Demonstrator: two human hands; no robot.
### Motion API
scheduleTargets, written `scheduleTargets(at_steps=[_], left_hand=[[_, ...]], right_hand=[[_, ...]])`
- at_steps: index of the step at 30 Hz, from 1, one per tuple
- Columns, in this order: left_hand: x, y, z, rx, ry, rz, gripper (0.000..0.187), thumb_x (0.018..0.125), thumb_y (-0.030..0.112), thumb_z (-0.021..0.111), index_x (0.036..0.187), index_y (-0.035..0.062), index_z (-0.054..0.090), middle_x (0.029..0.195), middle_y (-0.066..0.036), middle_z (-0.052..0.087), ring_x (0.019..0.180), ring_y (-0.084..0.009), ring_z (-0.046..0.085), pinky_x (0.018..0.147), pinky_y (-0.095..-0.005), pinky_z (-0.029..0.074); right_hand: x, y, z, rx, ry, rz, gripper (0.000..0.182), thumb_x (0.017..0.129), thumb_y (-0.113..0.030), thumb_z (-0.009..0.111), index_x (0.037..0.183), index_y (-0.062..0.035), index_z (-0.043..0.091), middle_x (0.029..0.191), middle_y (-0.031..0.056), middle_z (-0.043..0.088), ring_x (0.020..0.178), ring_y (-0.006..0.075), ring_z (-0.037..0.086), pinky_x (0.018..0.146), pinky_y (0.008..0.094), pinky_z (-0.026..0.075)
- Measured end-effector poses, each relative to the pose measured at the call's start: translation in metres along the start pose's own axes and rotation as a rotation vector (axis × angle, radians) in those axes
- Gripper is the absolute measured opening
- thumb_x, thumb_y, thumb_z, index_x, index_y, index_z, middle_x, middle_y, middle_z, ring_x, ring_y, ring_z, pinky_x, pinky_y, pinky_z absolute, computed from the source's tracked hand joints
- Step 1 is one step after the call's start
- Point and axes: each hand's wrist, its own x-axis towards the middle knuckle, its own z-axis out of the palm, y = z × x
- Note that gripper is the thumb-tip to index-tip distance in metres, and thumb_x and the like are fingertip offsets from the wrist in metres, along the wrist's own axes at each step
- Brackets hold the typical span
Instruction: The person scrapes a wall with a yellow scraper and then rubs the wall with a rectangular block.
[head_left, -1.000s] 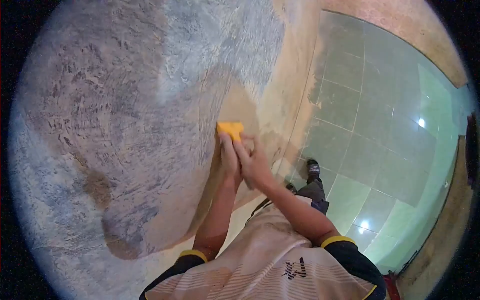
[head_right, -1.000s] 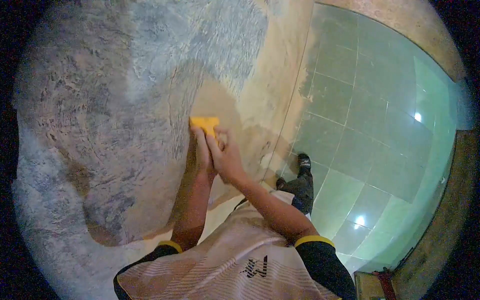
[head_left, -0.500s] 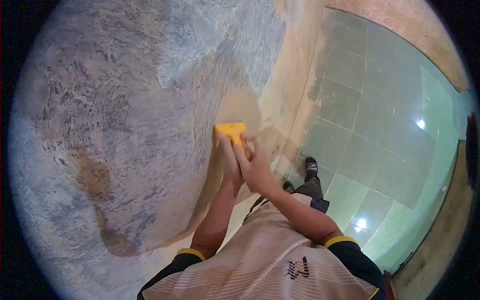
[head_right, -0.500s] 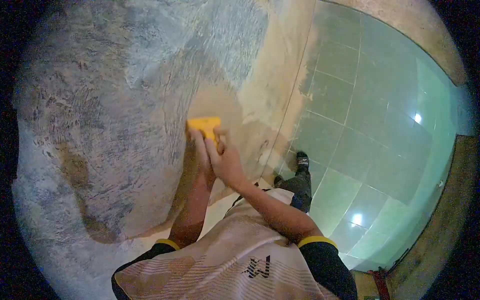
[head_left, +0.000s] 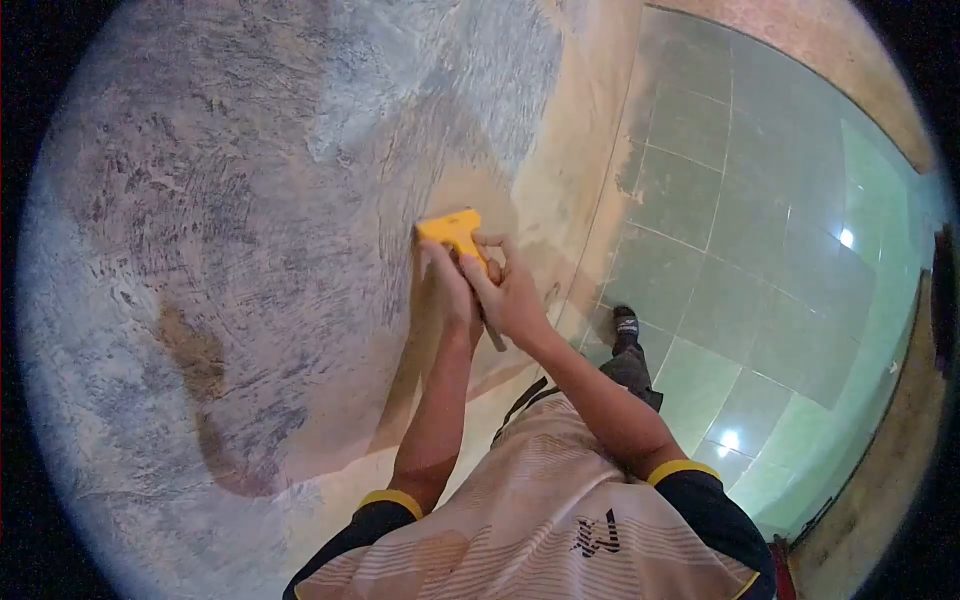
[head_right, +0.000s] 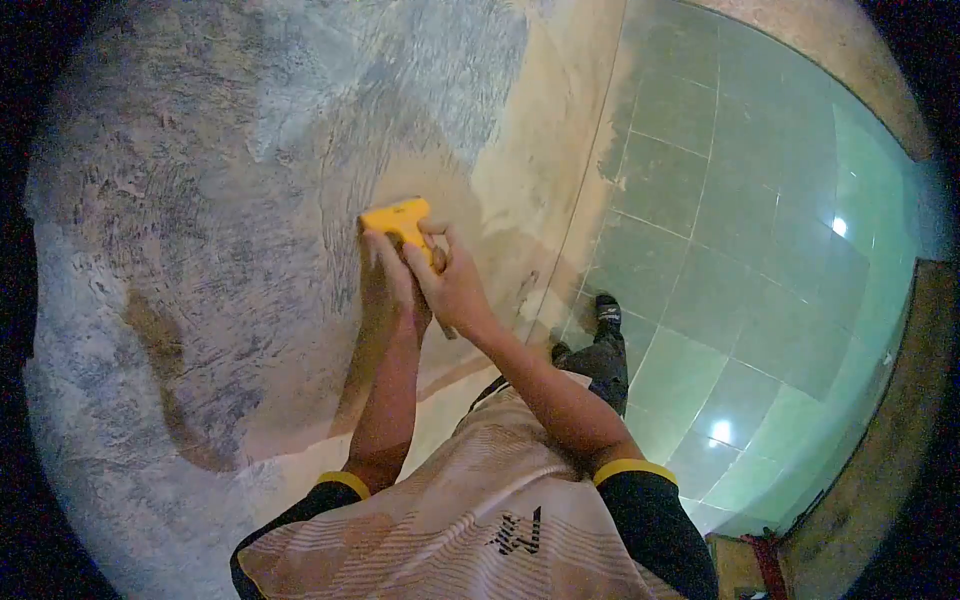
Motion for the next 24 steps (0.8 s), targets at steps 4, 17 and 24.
scheduleTargets(at_steps=[4, 17, 24], left_hand=[[-0.007, -0.038, -0.062, -0.025, 0.106, 0.200, 0.083, 0.090, 0.075, 0.022, 0.129, 0.0044, 0.045, 0.111, -0.010, 0.057, 0.098, -0.0228, 0.057, 0.083, -0.0357, 0.049], [-0.041, -0.089, -0.143, -0.123, 0.246, 0.218, 0.095, 0.081, 0.084, 0.014, 0.127, 0.0070, 0.046, 0.112, -0.002, 0.052, 0.100, -0.0129, 0.049, 0.084, -0.0231, 0.043], [-0.057, -0.025, -0.075, -0.107, 0.413, 0.220, 0.074, 0.094, 0.067, 0.031, 0.133, 0.0052, 0.043, 0.127, -0.008, 0.052, 0.112, -0.0221, 0.051, 0.095, -0.0319, 0.040]], right_hand=[[-0.030, 0.027, 0.009, -0.041, -0.020, -0.293, 0.037, 0.093, -0.021, 0.062, 0.123, -0.0045, 0.050, 0.096, 0.0168, 0.067, 0.082, 0.0180, 0.066, 0.071, 0.0309, 0.053], [-0.070, 0.046, 0.027, -0.623, -0.011, -0.541, 0.049, 0.085, -0.033, 0.069, 0.131, -0.0217, 0.056, 0.077, 0.0087, 0.061, 0.055, 0.0248, 0.059, 0.050, 0.0344, 0.051], [-0.062, 0.030, 0.035, -0.487, 0.042, -0.494, 0.046, 0.085, -0.029, 0.070, 0.128, -0.0184, 0.058, 0.088, 0.0142, 0.067, 0.070, 0.0270, 0.068, 0.059, 0.0347, 0.054]])
